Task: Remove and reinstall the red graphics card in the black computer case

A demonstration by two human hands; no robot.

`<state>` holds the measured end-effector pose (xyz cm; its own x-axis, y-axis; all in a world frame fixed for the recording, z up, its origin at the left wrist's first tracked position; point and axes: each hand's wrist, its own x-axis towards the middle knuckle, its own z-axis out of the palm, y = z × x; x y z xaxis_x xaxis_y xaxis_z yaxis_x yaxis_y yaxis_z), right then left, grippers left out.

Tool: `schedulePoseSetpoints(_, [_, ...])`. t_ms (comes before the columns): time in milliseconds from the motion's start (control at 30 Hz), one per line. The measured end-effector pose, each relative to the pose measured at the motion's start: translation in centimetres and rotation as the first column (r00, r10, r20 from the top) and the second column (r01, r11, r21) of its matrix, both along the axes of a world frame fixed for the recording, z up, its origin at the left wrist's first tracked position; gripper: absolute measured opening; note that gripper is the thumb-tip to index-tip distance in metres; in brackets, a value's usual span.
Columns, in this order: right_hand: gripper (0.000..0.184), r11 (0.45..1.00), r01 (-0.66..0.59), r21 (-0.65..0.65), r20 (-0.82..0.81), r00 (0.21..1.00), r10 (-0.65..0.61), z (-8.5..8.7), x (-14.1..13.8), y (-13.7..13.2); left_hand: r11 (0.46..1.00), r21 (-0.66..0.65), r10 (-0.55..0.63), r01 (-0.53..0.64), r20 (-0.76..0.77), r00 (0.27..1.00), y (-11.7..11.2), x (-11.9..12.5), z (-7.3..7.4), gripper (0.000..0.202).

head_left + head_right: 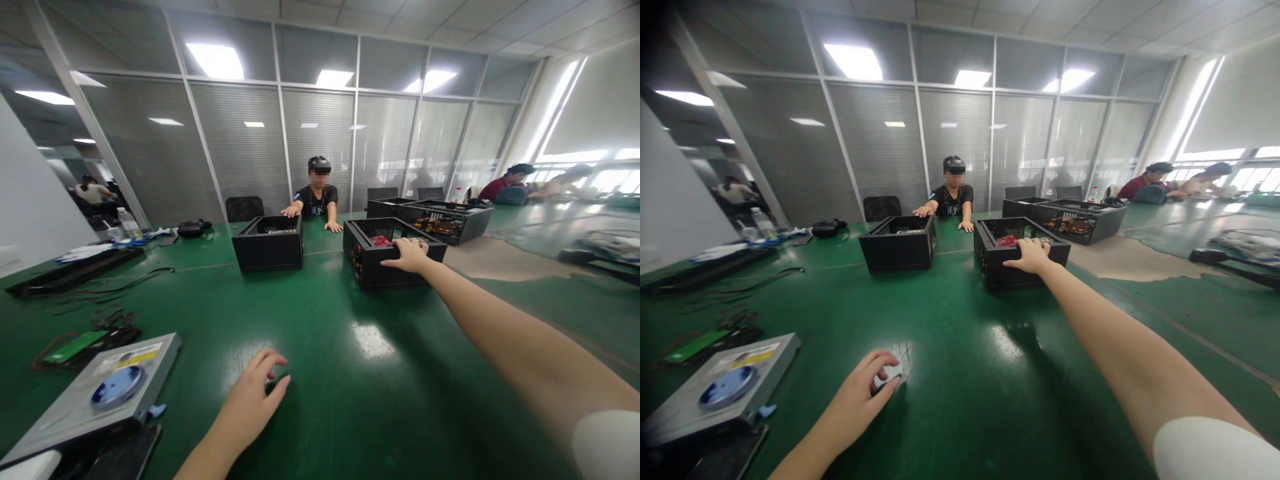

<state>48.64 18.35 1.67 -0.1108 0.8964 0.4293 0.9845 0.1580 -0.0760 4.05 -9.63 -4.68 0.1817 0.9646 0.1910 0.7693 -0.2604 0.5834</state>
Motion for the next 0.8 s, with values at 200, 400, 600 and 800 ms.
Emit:
schedulePoseSetpoints(200, [0.065, 0.982, -0.096, 0.164, -0.129, 0.985, 0.118, -1.0, -0.8, -7.3, 0.999, 0.051, -0.004, 0.003, 0.026, 1.000, -0.1, 0.5, 0.1, 0.027])
schedulePoseSetpoints(400, [0.056, 0.953, -0.257, 0.160, -0.314, 0.902, 0.296, -0.2, -2.4, -20.3, 0.977, 0.177, 0.094, -0.114, 0.117, 0.989, -0.1, -0.1, 0.4, 0.037])
schedulePoseSetpoints(600, [0.057, 0.828, -0.536, 0.165, -0.572, 0.632, 0.523, 0.8, 0.6, -31.2, 0.903, 0.096, 0.305, -0.418, 0.542, 0.783, 0.7, -2.6, 1.3, 0.049])
schedulePoseSetpoints(800, [0.055, 0.770, -0.614, 0.174, -0.720, 0.454, 0.525, 0.4, 3.7, -31.7, 0.980, -0.061, 0.156, -0.187, 0.818, 0.554, 0.6, -2.6, 1.5, 0.061])
